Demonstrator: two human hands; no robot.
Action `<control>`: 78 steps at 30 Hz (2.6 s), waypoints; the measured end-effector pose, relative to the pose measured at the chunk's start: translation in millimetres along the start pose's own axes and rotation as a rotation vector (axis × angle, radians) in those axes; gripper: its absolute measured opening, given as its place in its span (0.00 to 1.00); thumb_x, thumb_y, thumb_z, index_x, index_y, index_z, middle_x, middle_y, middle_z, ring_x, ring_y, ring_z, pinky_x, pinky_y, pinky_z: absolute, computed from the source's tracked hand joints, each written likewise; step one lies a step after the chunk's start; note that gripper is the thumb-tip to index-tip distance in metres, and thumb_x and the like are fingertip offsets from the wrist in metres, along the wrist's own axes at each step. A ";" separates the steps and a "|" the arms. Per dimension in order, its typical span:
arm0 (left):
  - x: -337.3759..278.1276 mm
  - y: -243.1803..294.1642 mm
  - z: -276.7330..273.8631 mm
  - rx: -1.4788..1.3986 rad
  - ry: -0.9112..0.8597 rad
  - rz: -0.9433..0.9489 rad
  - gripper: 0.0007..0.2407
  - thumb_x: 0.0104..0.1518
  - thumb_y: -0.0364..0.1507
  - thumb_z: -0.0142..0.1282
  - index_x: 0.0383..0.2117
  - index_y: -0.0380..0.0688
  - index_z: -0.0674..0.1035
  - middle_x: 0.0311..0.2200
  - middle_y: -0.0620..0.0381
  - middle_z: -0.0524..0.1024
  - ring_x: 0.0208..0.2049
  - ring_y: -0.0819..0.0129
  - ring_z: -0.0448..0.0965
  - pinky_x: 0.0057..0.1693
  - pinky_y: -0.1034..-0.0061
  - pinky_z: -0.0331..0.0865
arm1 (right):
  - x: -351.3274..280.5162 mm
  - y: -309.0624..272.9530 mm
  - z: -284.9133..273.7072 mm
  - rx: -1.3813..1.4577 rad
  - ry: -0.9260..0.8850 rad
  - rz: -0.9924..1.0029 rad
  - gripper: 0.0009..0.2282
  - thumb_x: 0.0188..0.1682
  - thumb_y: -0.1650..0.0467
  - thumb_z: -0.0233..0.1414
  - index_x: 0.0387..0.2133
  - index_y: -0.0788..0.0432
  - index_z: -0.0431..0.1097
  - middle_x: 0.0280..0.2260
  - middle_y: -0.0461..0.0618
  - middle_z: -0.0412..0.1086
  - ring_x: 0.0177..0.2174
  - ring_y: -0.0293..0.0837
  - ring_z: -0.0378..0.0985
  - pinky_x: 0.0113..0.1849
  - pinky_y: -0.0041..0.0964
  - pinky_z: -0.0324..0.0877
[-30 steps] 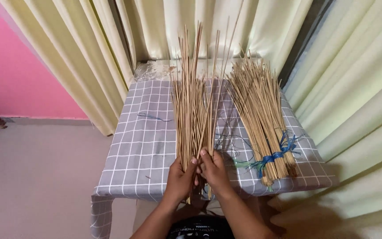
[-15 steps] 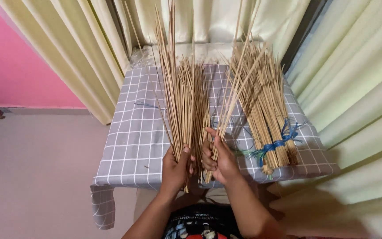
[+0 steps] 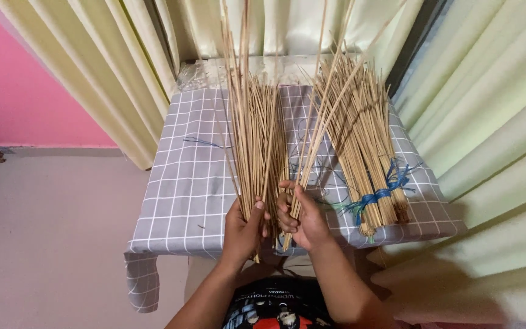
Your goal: Gathering a bunch of thin wooden sticks and tying them together with a blue string to form a bundle.
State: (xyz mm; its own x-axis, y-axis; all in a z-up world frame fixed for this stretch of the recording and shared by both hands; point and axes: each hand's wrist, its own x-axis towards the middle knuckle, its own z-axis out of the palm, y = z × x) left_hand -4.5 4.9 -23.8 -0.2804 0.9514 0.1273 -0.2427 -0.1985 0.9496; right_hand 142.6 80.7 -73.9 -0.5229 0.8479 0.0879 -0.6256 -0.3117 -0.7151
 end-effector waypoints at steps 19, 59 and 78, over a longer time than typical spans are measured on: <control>2.3 11.4 -9.3 0.102 -0.128 -0.054 0.11 0.69 0.36 0.42 0.32 0.43 0.71 0.15 0.56 0.70 0.11 0.68 0.67 0.23 0.74 0.64 | -7.5 -20.1 27.9 -0.359 0.497 -0.145 0.12 0.61 0.61 0.44 0.33 0.54 0.67 0.17 0.40 0.59 0.14 0.37 0.55 0.17 0.31 0.55; -7.5 19.1 -2.6 0.109 -0.041 -0.091 0.08 0.68 0.27 0.46 0.35 0.34 0.75 0.20 0.47 0.77 0.16 0.63 0.77 0.26 0.72 0.72 | -14.2 -42.7 75.8 -0.514 0.492 -0.288 0.21 0.63 0.60 0.37 0.20 0.54 0.62 0.11 0.42 0.57 0.11 0.36 0.59 0.17 0.27 0.57; -4.0 27.3 -5.0 0.066 0.093 -0.055 0.06 0.64 0.27 0.54 0.32 0.37 0.74 0.15 0.49 0.74 0.08 0.66 0.70 0.19 0.74 0.64 | -8.8 -128.4 47.3 -0.445 0.345 -0.392 0.16 0.59 0.57 0.48 0.24 0.50 0.63 0.15 0.37 0.54 0.11 0.30 0.58 0.14 0.21 0.57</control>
State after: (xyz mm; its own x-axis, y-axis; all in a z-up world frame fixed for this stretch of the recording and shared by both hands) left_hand -14.7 -5.5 0.2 -0.3540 0.9339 0.0503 -0.1996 -0.1280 0.9715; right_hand 200.1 93.0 49.9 -0.0455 0.9732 0.2253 -0.3950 0.1896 -0.8989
